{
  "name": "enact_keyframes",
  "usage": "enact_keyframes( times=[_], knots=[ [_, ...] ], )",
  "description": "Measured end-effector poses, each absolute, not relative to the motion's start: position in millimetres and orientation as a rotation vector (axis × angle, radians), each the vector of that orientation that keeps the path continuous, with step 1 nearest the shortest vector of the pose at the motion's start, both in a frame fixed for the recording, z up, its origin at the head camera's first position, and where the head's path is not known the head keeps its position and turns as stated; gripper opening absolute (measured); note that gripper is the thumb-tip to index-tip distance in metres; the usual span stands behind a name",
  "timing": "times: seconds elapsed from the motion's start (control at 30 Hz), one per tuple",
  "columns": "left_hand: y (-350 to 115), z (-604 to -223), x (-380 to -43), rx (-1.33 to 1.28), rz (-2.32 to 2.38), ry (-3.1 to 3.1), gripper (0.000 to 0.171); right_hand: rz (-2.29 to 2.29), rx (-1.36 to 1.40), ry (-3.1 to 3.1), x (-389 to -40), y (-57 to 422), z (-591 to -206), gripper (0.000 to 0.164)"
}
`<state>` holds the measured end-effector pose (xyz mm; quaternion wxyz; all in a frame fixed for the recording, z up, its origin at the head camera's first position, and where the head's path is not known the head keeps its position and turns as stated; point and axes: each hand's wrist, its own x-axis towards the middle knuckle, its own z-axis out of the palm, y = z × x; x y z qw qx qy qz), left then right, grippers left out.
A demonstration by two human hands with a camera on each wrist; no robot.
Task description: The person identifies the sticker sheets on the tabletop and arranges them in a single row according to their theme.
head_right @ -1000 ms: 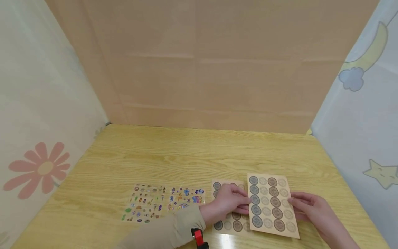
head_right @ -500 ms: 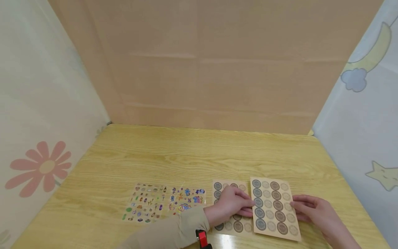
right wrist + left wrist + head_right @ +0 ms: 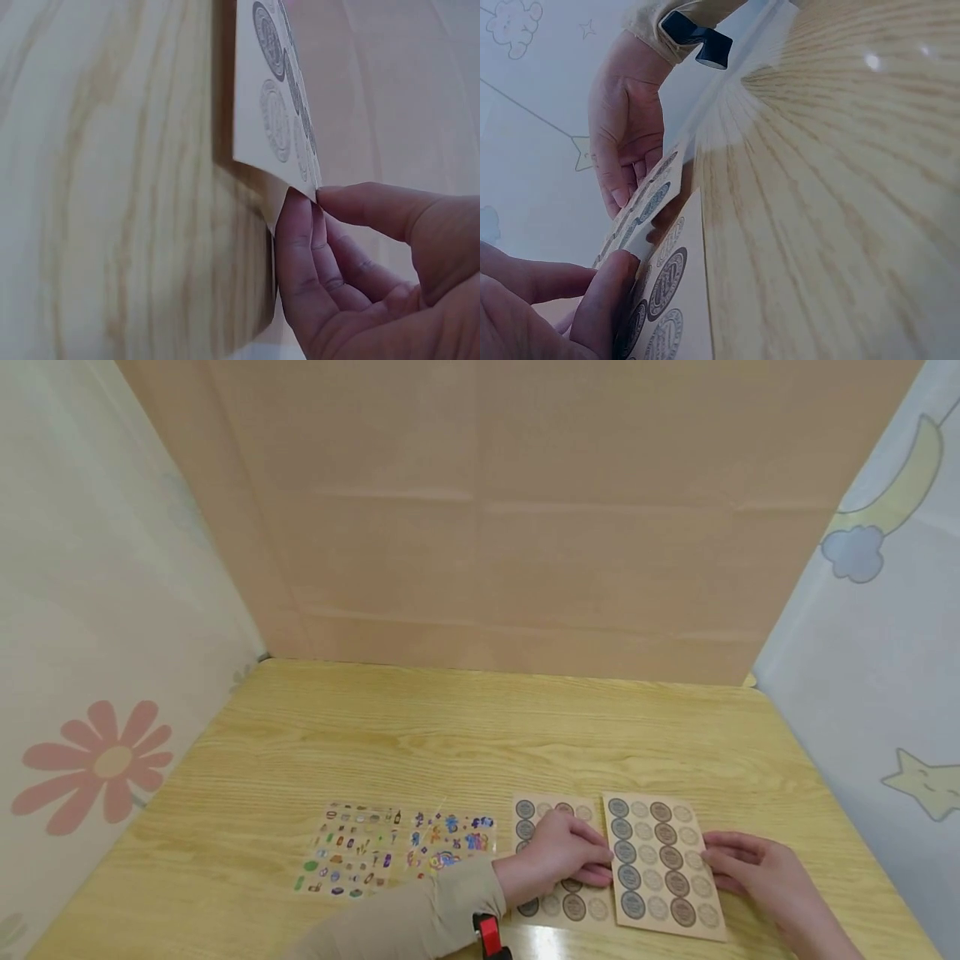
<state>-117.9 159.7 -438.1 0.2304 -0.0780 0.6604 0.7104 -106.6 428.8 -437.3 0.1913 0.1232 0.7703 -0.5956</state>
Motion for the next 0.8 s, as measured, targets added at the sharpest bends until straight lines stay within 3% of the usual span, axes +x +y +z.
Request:
enact_keyframes(
  times=[0.1, 0.5, 0.8],
  knots=[
    [159.4, -437.3, -117.5, -0.212, 1.939, 1.821, 0.011, -1.665, 0.341, 2.168, -106.7, 430.0, -438.1, 0.037],
    [158.9, -434.4, -115.5, -0.233, 1.937, 1.776, 0.013, -1.663, 0.324, 2.199, -105.7, 431.8, -445.6, 0.033],
    [157.1, -434.7, -116.2, -0.21, 1.937, 1.755, 0.011, -1.603, 0.333, 2.225, -105.1, 430.4, -442.2, 0.042]
  ],
)
